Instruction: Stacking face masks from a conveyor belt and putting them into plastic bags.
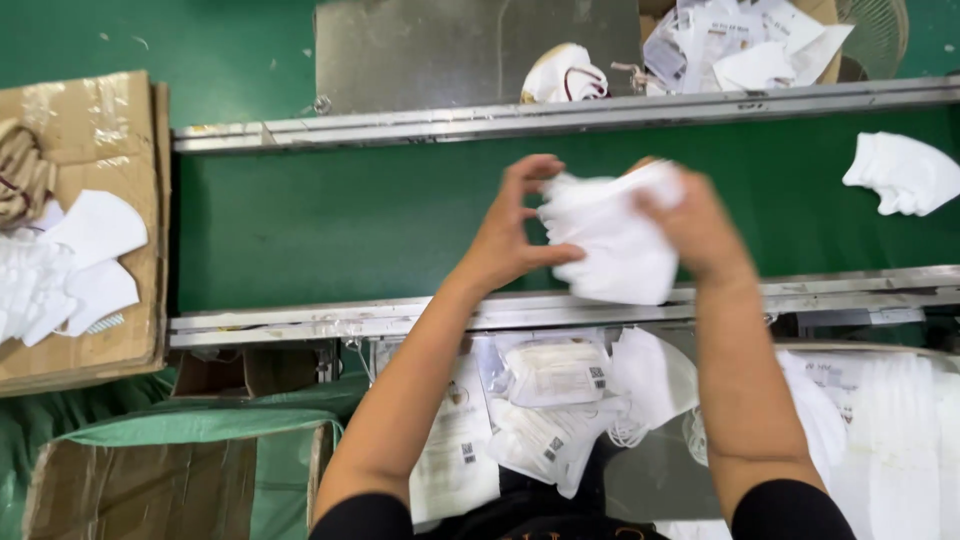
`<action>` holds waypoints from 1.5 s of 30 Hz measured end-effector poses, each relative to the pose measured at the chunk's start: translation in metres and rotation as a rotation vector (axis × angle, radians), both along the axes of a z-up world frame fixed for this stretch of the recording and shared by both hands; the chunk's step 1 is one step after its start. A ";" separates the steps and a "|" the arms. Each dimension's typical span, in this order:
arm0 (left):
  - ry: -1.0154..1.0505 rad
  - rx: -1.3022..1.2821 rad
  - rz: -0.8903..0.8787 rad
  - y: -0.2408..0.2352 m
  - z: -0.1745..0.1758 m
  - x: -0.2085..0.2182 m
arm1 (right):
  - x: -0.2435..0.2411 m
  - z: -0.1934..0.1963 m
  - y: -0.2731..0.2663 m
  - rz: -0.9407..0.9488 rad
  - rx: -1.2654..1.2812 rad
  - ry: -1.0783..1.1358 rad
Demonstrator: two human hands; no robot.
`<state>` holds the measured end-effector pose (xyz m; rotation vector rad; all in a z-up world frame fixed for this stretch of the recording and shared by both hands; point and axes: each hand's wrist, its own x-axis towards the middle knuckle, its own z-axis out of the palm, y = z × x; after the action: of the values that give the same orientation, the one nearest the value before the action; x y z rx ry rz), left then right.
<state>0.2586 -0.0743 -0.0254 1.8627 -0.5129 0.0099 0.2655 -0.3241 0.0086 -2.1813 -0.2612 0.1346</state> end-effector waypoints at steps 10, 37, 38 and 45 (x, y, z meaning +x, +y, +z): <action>0.239 -0.202 0.407 0.078 -0.071 -0.047 | -0.008 0.001 0.001 -0.045 0.748 0.163; -0.271 0.255 0.143 0.058 -0.008 -0.012 | -0.019 -0.043 0.054 -0.051 0.052 -0.413; -0.380 0.379 0.083 0.047 -0.009 -0.015 | -0.019 -0.051 0.057 0.009 0.057 -0.457; -0.104 0.690 0.079 0.026 -0.068 -0.002 | -0.005 -0.098 0.063 0.141 0.087 -0.274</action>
<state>0.2568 -0.0485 -0.0936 2.5670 -0.5557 -0.0202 0.2610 -0.2607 -0.0889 -2.0913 -0.5659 -0.0964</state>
